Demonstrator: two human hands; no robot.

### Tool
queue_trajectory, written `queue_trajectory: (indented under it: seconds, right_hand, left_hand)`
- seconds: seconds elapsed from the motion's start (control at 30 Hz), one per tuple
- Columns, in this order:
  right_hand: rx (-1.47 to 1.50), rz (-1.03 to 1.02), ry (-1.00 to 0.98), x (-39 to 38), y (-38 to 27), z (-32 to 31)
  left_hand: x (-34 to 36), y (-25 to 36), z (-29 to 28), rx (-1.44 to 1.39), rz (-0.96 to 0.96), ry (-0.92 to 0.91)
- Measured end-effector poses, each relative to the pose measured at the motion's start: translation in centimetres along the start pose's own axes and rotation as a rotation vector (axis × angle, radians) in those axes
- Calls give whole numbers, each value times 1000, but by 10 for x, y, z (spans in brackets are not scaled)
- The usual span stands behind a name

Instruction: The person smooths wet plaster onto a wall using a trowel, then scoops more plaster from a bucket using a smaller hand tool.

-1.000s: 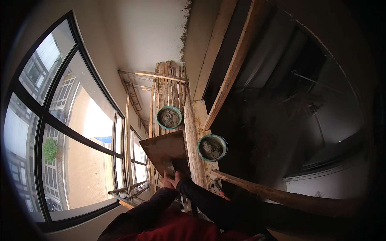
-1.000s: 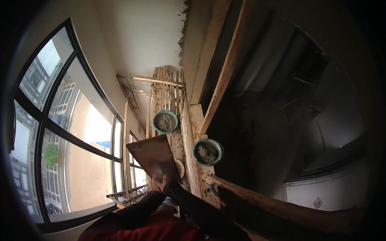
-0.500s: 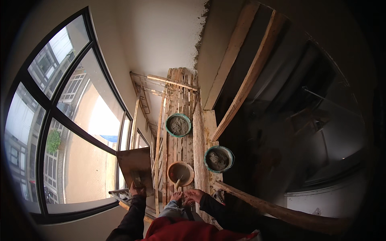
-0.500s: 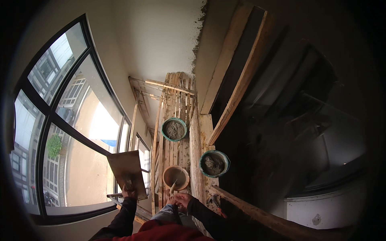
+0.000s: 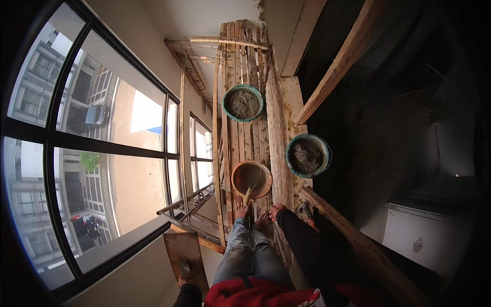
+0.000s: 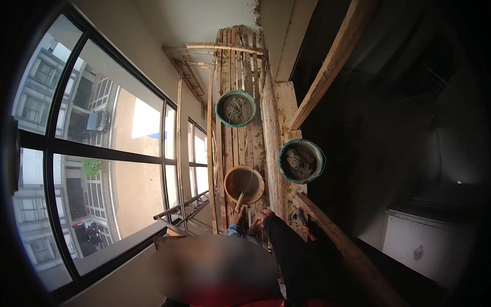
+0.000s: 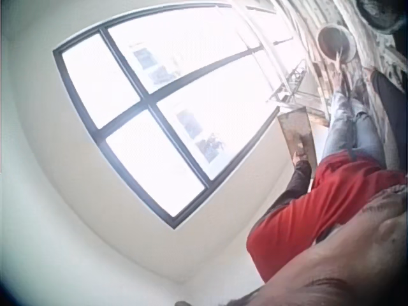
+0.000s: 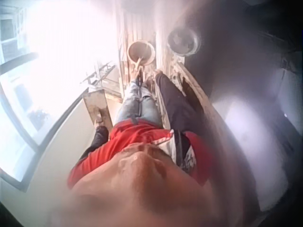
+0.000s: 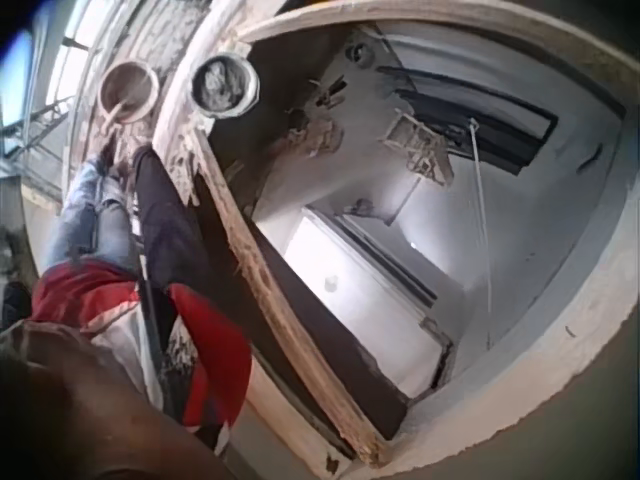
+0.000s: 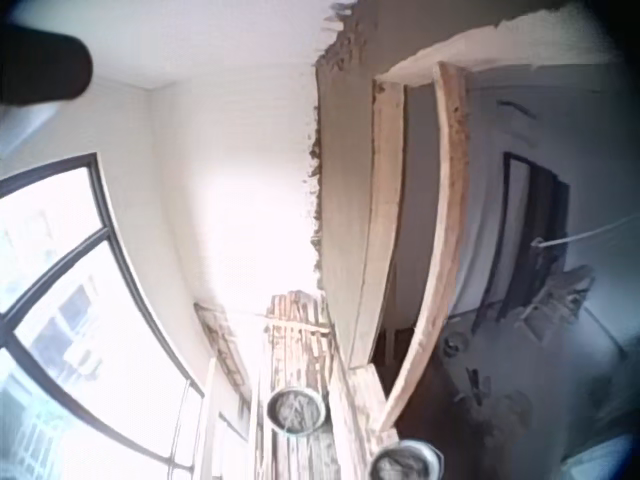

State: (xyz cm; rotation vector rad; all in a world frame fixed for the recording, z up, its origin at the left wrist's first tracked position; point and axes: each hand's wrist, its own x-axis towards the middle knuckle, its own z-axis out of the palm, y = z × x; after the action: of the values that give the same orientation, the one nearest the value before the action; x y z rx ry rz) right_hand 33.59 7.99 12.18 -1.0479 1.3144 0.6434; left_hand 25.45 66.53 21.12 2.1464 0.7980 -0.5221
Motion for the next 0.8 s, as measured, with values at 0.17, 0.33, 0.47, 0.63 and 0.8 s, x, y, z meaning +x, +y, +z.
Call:
queue_trajectory:
  seconds: [0.17, 0.33, 0.47, 0.63, 0.8]
  right_hand:
    - [100, -443, 80, 227, -67, 30]
    - [-171, -298, 384, 361, -119, 70]
    - [637, -244, -133, 362, -124, 114]
    - [492, -212, 128, 341, -122, 98]
    - [-51, -524, 290, 298, -128, 72]
  left_hand:
    - [34, -20, 74, 373, -52, -63]
    - [61, -43, 112, 509, -124, -113]
    - [66, -43, 111, 189, -164, -15]
    - [64, -8, 131, 590, -143, 2]
    - [65, 31, 139, 667, -164, -140]
